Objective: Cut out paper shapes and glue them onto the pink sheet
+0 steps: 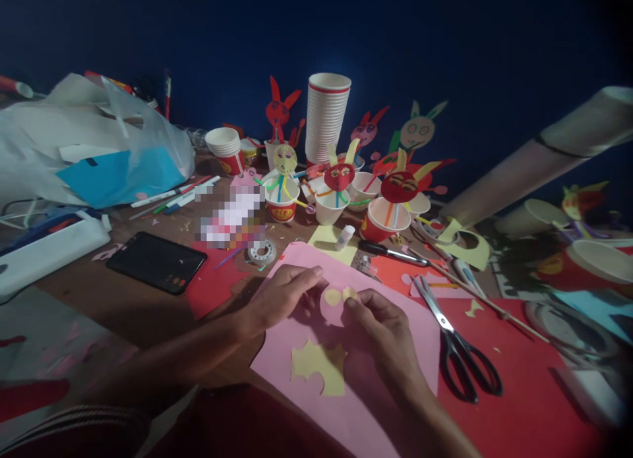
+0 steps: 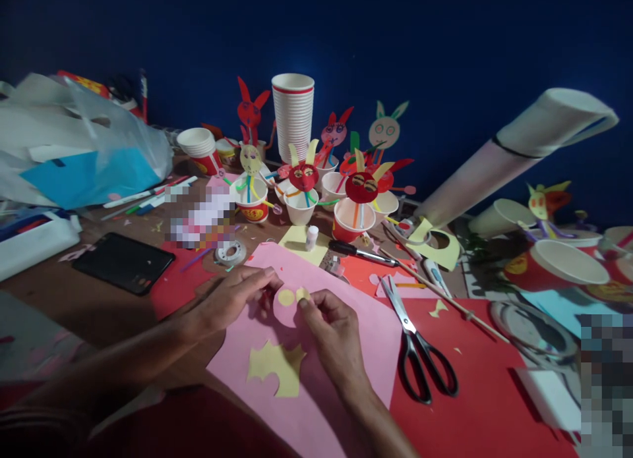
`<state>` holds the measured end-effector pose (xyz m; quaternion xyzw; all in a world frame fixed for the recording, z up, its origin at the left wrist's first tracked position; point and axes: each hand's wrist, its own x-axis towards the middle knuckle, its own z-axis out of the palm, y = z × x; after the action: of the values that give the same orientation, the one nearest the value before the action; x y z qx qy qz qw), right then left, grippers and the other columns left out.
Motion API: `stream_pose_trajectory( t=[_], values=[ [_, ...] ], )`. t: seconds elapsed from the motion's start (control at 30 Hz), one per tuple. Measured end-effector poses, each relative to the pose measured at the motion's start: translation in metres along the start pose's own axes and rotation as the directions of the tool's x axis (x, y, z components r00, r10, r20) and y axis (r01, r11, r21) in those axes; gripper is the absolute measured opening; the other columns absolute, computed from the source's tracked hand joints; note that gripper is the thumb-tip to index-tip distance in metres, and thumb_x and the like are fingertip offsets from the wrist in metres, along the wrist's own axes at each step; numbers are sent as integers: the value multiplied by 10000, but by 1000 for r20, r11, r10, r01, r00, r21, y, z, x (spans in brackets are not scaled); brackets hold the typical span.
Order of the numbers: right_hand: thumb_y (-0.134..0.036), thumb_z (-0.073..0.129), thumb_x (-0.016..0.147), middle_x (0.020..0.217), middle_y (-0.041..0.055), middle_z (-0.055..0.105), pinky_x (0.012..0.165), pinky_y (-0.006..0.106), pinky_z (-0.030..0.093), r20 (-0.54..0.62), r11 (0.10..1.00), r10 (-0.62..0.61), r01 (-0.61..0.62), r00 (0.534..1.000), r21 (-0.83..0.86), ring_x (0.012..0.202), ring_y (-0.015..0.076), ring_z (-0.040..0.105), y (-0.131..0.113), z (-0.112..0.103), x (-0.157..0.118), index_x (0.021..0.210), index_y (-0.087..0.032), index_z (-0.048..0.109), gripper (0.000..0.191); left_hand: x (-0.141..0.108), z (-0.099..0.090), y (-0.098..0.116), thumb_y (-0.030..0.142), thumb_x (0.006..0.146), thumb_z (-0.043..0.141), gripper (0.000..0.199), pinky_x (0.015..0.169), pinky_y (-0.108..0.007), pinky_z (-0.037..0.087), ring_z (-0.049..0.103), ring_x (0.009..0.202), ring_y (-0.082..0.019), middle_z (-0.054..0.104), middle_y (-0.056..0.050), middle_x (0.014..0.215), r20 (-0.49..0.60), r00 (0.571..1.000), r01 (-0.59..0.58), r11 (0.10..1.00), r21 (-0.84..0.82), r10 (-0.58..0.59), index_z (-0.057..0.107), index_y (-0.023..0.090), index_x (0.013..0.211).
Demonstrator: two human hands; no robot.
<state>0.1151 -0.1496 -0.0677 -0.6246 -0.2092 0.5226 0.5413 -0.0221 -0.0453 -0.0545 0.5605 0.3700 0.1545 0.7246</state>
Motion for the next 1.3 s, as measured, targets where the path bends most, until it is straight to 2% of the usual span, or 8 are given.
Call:
stream_pose_trajectory(
  t=[0.13, 0.27, 0.5, 0.6, 0.87, 1.07, 1.3],
  values=[
    [-404, 713, 684, 540, -40, 562, 431, 191, 361, -14, 1000, -24, 24, 1000, 1, 445, 77, 454, -1, 0, 0, 626, -171, 571, 279, 1, -1, -2, 575, 802, 427, 521, 417, -194, 386, 506, 439, -90, 567, -13, 532, -6, 1000, 23, 1000, -7, -23, 633, 104, 717],
    [-404, 712, 679, 550, -30, 580, 452, 198, 382, -41, 999, -47, 47, 998, -17, 469, 88, 478, -2, -1, 1, 625, -168, 584, 274, -1, 1, -3, 562, 776, 475, 473, 404, -184, 356, 503, 444, -89, 557, -10, 520, -18, 999, 35, 999, 28, -34, 584, 116, 664],
    [-404, 694, 703, 548, -40, 565, 438, 187, 372, -33, 998, -52, 52, 998, -20, 457, 76, 461, 1, -2, 2, 629, -171, 571, 274, -2, 3, -1, 345, 784, 532, 307, 424, -170, 328, 457, 438, -62, 517, 29, 482, 77, 997, -24, 986, 163, 11, 487, 150, 551],
    [-397, 699, 703, 558, -34, 570, 442, 188, 378, -30, 999, -54, 54, 998, -1, 467, 77, 469, 1, -1, 3, 641, -167, 573, 269, -2, 5, 0, 294, 801, 510, 295, 425, -164, 326, 446, 434, -52, 513, 35, 485, 78, 997, -37, 980, 197, 22, 480, 149, 546],
    [-355, 684, 728, 576, -35, 548, 471, 200, 361, 2, 998, -11, 11, 1000, 64, 490, 83, 457, -1, -1, 1, 663, -165, 587, 223, -2, 6, -2, 287, 780, 522, 245, 378, -148, 302, 412, 381, -35, 504, 44, 460, 22, 1000, -2, 993, 117, -1, 509, 143, 582],
    [-313, 562, 826, 593, -42, 466, 540, 209, 345, 23, 985, -129, 126, 991, 115, 560, 97, 412, 7, -3, 5, 604, -175, 539, 262, 0, 2, -5, 305, 729, 557, 231, 376, -142, 293, 432, 382, -42, 473, 55, 441, 15, 998, 65, 997, 27, -66, 475, 149, 580],
    [-340, 621, 784, 565, -46, 468, 528, 205, 327, 0, 992, -123, 123, 992, -7, 537, 90, 388, 6, -4, 7, 590, -172, 557, 264, 2, 0, -8, 331, 729, 575, 264, 390, -154, 305, 432, 392, -49, 462, 50, 450, 26, 997, 74, 997, 7, -74, 473, 147, 569]
  ],
)
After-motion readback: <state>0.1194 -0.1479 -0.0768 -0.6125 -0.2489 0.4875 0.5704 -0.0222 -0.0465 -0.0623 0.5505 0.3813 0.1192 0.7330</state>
